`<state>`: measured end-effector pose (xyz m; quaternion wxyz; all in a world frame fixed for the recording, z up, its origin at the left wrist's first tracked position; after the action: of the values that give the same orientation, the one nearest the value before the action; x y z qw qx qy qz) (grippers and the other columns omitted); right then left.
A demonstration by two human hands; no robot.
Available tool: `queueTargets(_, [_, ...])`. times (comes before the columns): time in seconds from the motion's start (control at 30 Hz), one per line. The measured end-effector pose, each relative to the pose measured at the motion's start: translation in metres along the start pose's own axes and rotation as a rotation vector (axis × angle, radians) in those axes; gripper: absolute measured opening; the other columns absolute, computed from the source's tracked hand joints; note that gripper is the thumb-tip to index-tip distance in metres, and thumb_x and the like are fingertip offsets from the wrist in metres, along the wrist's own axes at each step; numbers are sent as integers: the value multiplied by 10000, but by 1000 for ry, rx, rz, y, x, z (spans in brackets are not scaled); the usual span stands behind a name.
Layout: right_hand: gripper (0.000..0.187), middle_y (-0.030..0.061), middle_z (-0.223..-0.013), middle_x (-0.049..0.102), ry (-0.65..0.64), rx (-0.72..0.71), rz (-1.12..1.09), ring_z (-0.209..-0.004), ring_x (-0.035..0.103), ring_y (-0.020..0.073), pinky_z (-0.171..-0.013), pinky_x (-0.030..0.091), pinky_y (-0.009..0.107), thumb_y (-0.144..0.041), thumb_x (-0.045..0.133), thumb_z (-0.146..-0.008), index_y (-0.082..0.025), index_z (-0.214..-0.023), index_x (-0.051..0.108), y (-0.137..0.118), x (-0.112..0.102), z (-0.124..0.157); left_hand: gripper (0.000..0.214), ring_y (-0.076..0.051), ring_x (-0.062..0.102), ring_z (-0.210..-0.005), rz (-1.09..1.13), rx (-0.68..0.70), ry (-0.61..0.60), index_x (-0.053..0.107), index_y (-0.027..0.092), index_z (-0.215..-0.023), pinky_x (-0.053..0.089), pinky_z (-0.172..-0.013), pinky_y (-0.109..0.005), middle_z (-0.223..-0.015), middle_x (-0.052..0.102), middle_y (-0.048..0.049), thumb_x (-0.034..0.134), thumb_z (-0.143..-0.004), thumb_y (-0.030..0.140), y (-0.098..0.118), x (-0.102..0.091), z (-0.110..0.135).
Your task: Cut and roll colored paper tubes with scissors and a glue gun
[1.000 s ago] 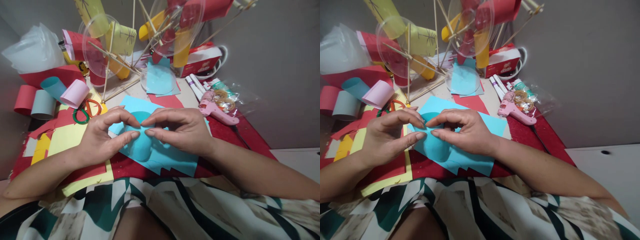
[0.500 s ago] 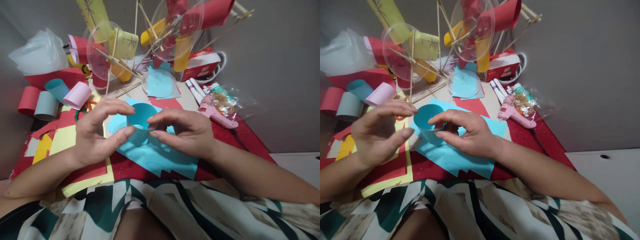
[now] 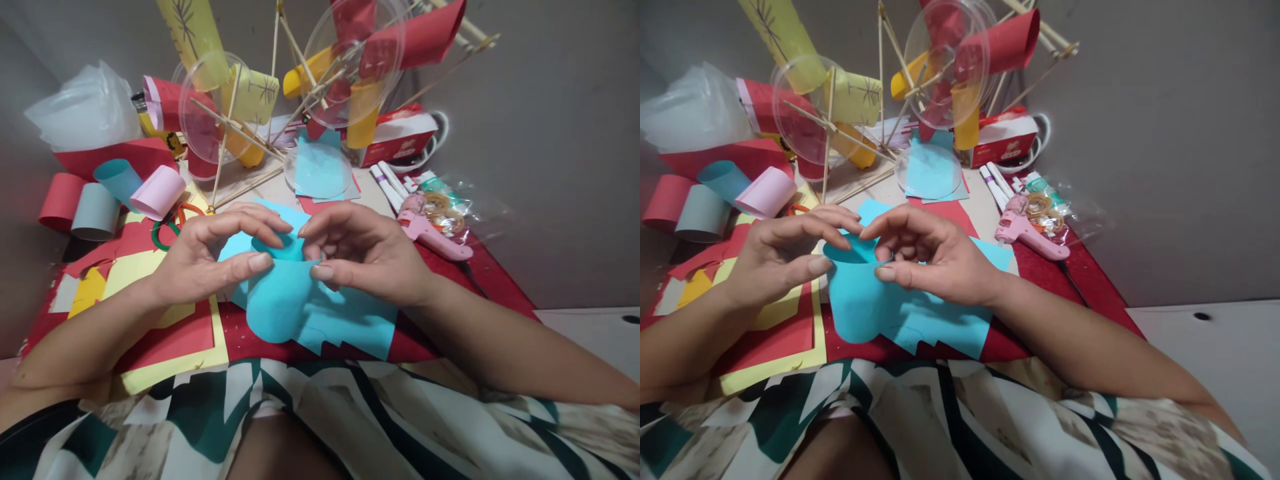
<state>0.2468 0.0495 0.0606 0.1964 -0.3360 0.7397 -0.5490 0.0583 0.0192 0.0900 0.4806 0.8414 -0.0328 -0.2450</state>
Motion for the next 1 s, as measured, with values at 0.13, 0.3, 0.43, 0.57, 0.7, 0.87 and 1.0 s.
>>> queueTargets(0.13, [283,-38,-847,660,-17,57,-44,-535,545,35,-472,454,157,-261,812,-859,-212,-1082,645,5,-1,-1,126,-243,746,-995,40,-83,-9,764,228,-823,599,-935,-401,-928,799,-63,821,-853,336,1,3,2])
queueTargets(0.3, [288,0,-982,699,59,9,70,-560,545,27,-462,440,156,-176,820,-806,-206,-1040,655,-1,6,2,115,-170,687,-747,-10,-165,47,752,206,-823,587,-760,-320,-798,743,-19,817,-861,293,2,8,8])
queueTargets(0.43, [264,2,-934,687,92,58,63,-645,625,60,-450,454,137,-161,828,-772,-191,-982,671,0,12,5,68,-137,674,-743,-95,-128,-4,747,197,-879,573,-782,-282,-804,737,0,800,-874,238,6,16,10])
queueTargets(0.57, [249,-45,-808,669,44,150,-63,-483,540,25,-389,437,129,-207,824,-809,-190,-990,654,7,14,6,225,-136,704,-851,-134,-105,24,729,214,-1030,576,-811,-244,-937,756,-4,838,-833,209,11,18,13])
queueTargets(0.7, [281,-45,-798,679,44,167,-92,-471,539,31,-380,442,134,-244,854,-793,-192,-974,646,8,12,5,272,-134,713,-848,-129,-99,62,719,230,-1047,586,-819,-248,-947,747,5,852,-812,194,10,14,18])
queueTargets(0.87, [246,0,-950,750,171,107,-19,-465,551,25,-407,469,164,-300,853,-808,-187,-852,639,10,0,0,272,-123,717,-838,-89,-126,59,716,232,-1051,586,-838,-250,-953,738,12,846,-819,176,1,12,20])
queueTargets(1.0, [353,-26,-716,689,321,65,41,-424,510,43,-375,420,186,-413,912,-740,-183,-736,644,11,-10,-3,250,-124,717,-814,-41,-179,51,716,230,-1046,592,-790,-246,-930,743,13,839,-832,192,-5,12,20])
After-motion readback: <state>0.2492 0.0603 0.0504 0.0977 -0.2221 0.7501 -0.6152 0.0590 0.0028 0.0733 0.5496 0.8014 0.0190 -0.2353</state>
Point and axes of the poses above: each hand's wrist, its own z-axis away from the middle knuckle, its own x-axis out of the palm, y = z × x, the point moved 5 cm from there along -z, towards the middle knuckle
